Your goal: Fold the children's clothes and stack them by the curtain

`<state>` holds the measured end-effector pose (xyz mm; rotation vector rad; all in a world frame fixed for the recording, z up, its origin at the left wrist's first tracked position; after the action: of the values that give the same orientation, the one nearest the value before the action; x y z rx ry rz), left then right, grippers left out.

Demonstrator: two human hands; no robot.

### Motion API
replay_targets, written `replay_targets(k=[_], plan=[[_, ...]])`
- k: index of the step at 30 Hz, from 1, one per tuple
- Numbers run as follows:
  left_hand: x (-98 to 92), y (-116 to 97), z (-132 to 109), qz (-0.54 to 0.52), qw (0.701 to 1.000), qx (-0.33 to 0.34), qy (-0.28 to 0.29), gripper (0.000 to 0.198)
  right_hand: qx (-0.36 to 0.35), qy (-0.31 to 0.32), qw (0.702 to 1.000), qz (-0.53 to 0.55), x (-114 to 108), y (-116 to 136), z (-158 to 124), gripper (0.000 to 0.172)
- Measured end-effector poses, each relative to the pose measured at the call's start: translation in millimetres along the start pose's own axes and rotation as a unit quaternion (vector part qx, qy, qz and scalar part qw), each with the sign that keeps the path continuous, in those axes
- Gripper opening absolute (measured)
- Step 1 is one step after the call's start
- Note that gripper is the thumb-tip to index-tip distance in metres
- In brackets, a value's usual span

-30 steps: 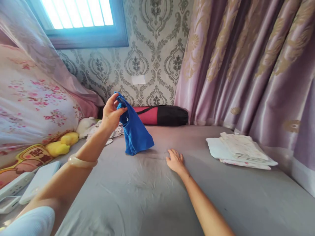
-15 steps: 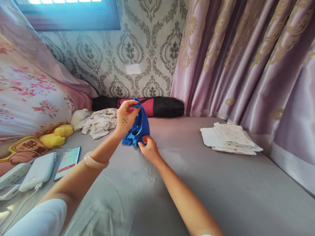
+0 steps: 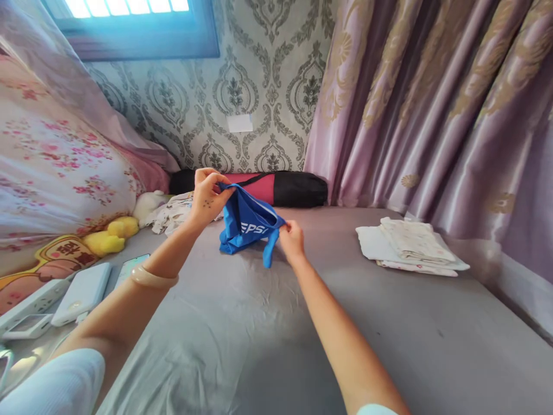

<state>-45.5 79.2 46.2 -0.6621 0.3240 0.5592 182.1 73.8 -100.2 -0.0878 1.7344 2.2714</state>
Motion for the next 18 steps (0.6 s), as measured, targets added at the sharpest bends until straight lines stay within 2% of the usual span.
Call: replay_targets(k=[3,7,11,14,18], plan=[[-1.2,12.8,2.7,-0.053,0.996,-0.009,0.064,0.013,0.008,-0.028,1.000,-0.003,-43.2,16.0,18.5,0.021],[15.6,27.9,0.2,-0.216,0.956,-0.070,0.184,0.018,-0.042,-0.013,0.997,-0.066,-79.3,51.0,39.4,0.021],[26.2,35.0,1.7,-0.265,0.936,-0.110,0.203,0.029,-0.080,-0.002,0.983,-0.165,-106.8,83.0,59.3,0.022],[29.4,31.0,8.3,-0.304,0.913,-0.119,0.243,0.035,-0.130,0.016,0.959,-0.253,-127.4,110.6,71.0,0.025],[25.8,13.7,20.9,-0.297,0.874,-0.094,0.373,0.035,-0.170,0.047,0.907,-0.382,-150.5,152.8,73.4,0.028]])
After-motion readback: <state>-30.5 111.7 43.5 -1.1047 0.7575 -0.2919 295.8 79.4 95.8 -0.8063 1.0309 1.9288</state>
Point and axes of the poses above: each hand's wrist, its own z-axis towards the middle knuckle, its own x-axis out of the palm, y = z × x, the point moved 5 cm from there along z, towards the middle knuckle, and after that the axes turned 11 degrees about y, right-handed, at the moved point
